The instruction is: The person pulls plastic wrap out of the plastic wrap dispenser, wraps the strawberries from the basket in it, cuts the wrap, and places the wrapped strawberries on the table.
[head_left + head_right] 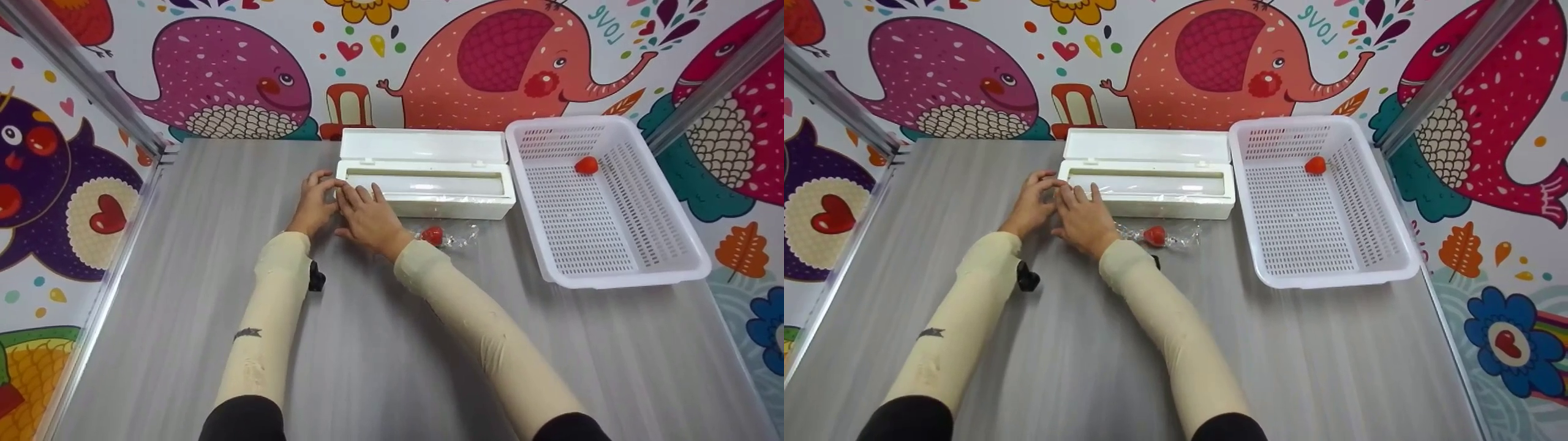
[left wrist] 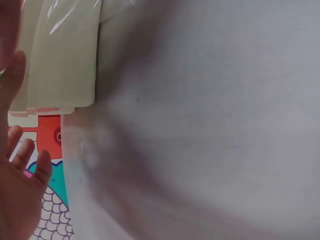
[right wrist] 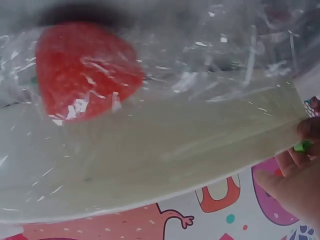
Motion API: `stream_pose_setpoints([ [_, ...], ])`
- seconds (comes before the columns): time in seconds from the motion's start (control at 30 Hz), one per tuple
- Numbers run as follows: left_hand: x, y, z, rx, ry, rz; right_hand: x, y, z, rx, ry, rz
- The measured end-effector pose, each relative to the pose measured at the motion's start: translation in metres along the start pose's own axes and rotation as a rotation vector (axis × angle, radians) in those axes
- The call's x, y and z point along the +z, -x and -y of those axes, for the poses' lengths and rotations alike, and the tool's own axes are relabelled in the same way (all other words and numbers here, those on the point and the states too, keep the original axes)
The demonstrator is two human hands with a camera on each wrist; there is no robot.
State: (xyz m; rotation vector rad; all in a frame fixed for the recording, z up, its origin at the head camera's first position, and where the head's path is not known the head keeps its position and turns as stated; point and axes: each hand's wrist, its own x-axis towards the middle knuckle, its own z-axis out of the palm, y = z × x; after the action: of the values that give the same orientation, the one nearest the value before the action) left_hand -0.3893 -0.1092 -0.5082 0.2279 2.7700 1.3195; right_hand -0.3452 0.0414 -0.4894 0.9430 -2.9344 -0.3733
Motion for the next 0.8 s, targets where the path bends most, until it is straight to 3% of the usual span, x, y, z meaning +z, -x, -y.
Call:
stream_pose_setpoints([
  [0.3,-0.002,-0.002,0.000,0.010,-0.021,0.003,0.010,0.001,-0.002,0.025,0.031,-0.078],
  [0.67,-0.002,0.001,-0.001,-0.068,0.017,0.011,0.018,0.019,-0.032,0.011,0.050,-0.146],
  [0.8,-0.001,0.002,0.000,-0.060,0.022,0.017,0.020,0.025,-0.038,0.021,0.050,-0.196],
])
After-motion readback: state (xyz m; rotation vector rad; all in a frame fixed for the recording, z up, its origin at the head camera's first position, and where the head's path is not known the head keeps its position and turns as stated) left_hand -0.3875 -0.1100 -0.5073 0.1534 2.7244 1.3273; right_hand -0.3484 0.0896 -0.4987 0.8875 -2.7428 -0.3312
